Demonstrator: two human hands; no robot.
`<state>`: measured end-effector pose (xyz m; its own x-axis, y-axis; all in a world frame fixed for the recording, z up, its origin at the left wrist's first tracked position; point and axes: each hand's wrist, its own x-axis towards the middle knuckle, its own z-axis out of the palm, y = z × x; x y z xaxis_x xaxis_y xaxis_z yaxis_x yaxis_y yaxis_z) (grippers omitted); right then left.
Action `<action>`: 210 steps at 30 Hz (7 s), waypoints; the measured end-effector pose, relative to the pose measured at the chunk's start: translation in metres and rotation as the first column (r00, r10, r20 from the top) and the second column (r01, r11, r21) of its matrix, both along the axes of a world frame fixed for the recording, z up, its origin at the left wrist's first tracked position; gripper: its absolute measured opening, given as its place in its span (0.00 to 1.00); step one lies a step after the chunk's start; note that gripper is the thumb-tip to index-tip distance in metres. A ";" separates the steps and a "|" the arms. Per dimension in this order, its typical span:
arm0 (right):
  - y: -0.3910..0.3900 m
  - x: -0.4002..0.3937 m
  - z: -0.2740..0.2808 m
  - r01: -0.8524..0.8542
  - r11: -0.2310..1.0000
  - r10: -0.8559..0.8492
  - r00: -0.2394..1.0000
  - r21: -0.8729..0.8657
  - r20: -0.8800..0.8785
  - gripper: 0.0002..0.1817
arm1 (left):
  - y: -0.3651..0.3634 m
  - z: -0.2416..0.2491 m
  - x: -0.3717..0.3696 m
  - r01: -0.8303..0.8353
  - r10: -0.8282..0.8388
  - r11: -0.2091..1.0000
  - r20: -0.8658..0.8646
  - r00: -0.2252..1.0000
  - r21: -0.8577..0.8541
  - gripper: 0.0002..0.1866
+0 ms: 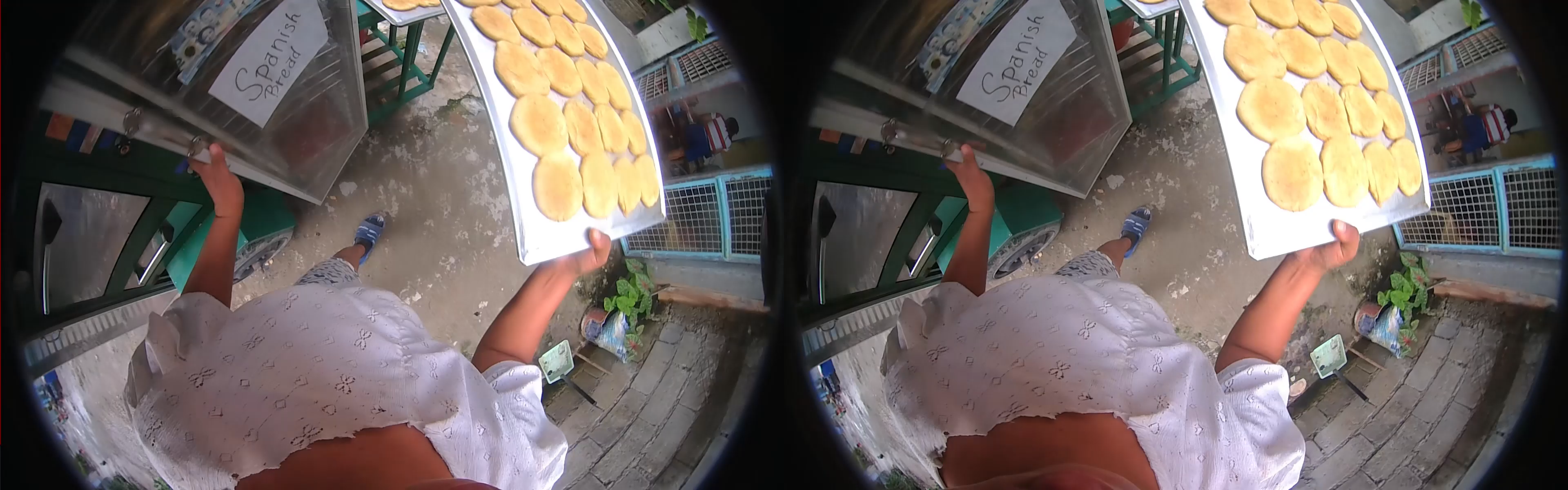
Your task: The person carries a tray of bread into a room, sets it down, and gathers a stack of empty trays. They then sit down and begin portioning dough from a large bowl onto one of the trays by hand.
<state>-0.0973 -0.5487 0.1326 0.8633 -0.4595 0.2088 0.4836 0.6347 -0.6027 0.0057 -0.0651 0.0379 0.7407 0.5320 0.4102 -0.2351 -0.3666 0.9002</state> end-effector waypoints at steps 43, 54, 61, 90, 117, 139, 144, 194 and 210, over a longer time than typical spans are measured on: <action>0.247 -0.133 -0.286 -0.341 0.820 0.533 0.747 0.460 -0.397 0.42 | -0.264 0.008 0.006 0.617 -0.713 0.689 0.207 0.669 0.380 0.37; 0.255 -0.087 -0.292 -0.376 0.846 0.502 0.800 0.379 -0.329 0.37 | -0.255 0.014 -0.025 0.755 -0.838 0.536 0.129 0.530 0.377 0.44; 0.256 -0.093 -0.291 -0.446 0.840 0.526 0.807 0.308 -0.268 0.31 | -0.264 0.044 -0.065 0.746 -0.853 0.496 0.088 0.515 0.444 0.45; 0.389 0.213 -0.298 -0.687 0.711 0.443 0.602 -0.149 -0.665 0.42 | -0.242 0.051 0.002 0.830 -0.961 0.166 -0.100 0.257 0.533 0.42; 0.072 -0.349 -0.374 -0.485 0.874 -0.046 -0.160 0.038 -0.986 0.30 | -0.150 0.044 -0.070 0.752 -0.713 0.629 -0.238 0.659 0.197 0.33; 0.096 0.304 -0.106 -0.073 0.783 -0.288 0.838 -0.618 -0.463 0.17 | 0.077 -0.025 -0.010 0.095 -0.096 0.994 0.016 0.995 0.051 0.37; 0.101 0.386 -0.086 -0.051 0.850 -0.295 0.779 -0.525 -0.553 0.13 | 0.089 -0.026 -0.006 0.063 -0.062 0.998 -0.068 0.996 0.014 0.42; 0.078 0.448 -0.045 -0.223 0.957 0.255 0.951 0.184 -0.175 0.28 | 0.120 -0.057 -0.009 -0.267 0.281 0.954 -0.101 0.954 0.135 0.36; 0.130 0.426 -0.054 -0.489 0.851 0.494 0.869 0.193 0.025 0.33 | 0.150 -0.076 -0.019 -0.227 0.254 0.961 -0.177 0.951 0.159 0.43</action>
